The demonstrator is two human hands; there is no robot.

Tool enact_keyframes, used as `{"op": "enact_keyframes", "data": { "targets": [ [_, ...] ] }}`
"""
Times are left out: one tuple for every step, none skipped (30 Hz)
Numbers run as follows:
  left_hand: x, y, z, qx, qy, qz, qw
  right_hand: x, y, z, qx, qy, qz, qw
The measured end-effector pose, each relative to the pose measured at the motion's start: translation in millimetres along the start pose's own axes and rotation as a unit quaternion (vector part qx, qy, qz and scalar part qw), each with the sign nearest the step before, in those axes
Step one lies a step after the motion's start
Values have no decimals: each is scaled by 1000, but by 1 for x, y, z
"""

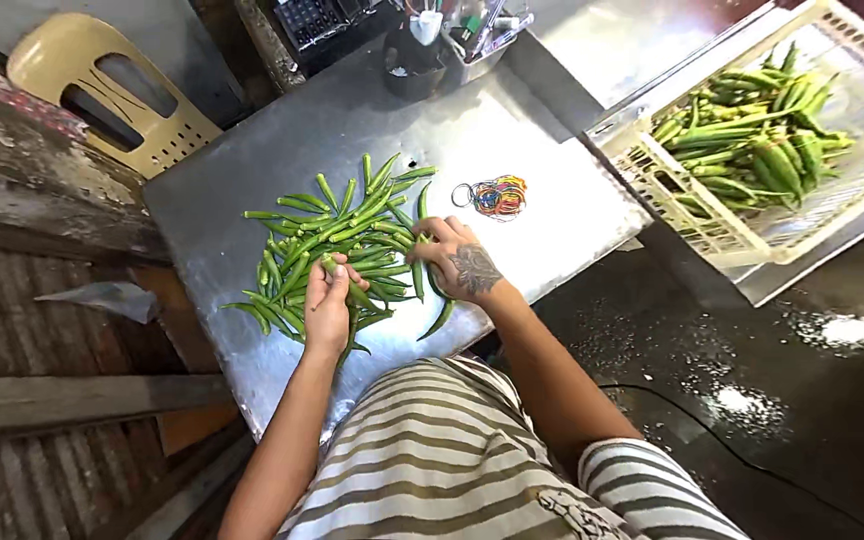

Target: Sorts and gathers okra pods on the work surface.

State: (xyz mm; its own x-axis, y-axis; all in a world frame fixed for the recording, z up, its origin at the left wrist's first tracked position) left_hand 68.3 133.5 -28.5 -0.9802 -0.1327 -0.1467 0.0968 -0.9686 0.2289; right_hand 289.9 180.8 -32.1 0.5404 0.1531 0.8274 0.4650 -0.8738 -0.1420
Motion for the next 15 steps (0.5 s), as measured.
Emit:
{"op": "enact_keyframes", "data": {
  "targets": [
    [-2,2,-2,37,46,3,998,-10,12,18,-37,51,-55,996],
    [-3,4,-4,74,77,4,994,-22,24,30,-64,70,-97,991],
    [-4,3,-7,107,94,8,990,-30,33,37,-80,67,-110,988],
    [-5,0,-10,131,101,11,986,-34,38,39,-81,68,-101,989],
    [-7,-2,-13,149,103,11,983,-36,40,37,-78,66,-89,991],
    [-8,-2,-17,161,103,10,982,-38,40,32,-74,61,-82,992],
    [-9,-2,-21,168,100,11,981,-39,37,26,-70,62,-75,993],
    [-11,-2,-22,173,99,13,980,-41,34,21,-63,74,-68,993],
    [-13,-1,-23,175,96,14,980,-43,30,17,-54,93,-58,992],
    [-14,-1,-22,177,97,14,979,-45,25,14,-43,118,-43,991],
    [-14,-1,-20,179,100,12,979,-47,21,10,-30,136,-26,990],
    [-12,-1,-18,181,104,11,978,-47,17,7,-12,152,-11,988],
    [-9,-1,-16,180,109,11,978,-47,14,4,5,165,-1,986],
    [-5,-2,-14,177,112,10,978,-47,11,4,15,174,-2,985],
    [-1,-3,-13,171,115,13,978,-46,8,4,18,181,-16,983]
  ]
}}
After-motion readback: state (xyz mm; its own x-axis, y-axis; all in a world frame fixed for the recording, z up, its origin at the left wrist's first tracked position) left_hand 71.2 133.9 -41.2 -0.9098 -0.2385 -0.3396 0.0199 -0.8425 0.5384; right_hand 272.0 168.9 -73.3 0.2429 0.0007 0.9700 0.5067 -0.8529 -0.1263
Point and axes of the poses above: each hand's wrist, its own y-axis away from the middle knuckle, its own x-axis out of the back of the hand, z = x × y, the point moved 5 cm from there along -y, towards the middle knuckle, and after that the axes turned 3 degrees about -y, right-handed, at the moved point
